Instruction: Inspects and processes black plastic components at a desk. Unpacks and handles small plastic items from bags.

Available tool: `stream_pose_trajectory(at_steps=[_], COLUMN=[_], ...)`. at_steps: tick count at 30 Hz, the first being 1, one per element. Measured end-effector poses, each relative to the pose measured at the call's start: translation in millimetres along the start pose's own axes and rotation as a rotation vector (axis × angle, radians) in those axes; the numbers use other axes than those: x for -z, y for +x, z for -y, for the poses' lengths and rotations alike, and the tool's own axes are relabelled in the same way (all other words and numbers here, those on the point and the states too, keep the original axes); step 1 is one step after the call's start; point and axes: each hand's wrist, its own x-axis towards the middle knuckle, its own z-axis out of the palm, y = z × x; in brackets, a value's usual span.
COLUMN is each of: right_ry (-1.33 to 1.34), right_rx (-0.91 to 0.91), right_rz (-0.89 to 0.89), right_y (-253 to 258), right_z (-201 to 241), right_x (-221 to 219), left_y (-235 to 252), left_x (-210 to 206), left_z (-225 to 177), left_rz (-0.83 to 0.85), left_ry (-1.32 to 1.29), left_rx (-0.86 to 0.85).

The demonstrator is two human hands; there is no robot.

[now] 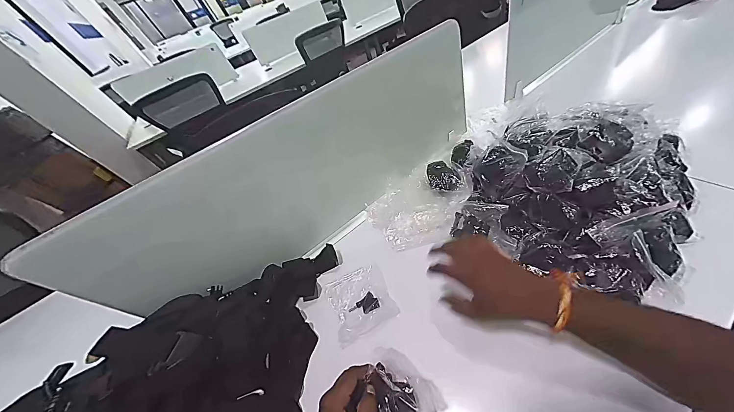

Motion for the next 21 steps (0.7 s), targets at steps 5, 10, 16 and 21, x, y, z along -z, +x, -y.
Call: stream_pose_trajectory(at_steps=[5, 10, 16, 21], right_ry=[-0.225, -0.044, -0.227, -0.314], right_rx=[-0.811, -0.942, -0.636, -0.478], right_rz=[-0.265, -0.298, -0.131, -0.046], right_y=[-48, -46, 14, 42], right_z=[-121, -159, -122, -118], right_x=[70, 73, 36, 16], left_y=[2, 2, 1, 0], left_x=[-1, -3, -5, -8], left_z=[1, -1, -9, -12], left_rz=[0.003, -0.015, -0.018, -0.039], left_ry=[-0.032, -0.006, 0.002, -0.008], left_rx=[0.017, 0.017, 0.058, 0.064])
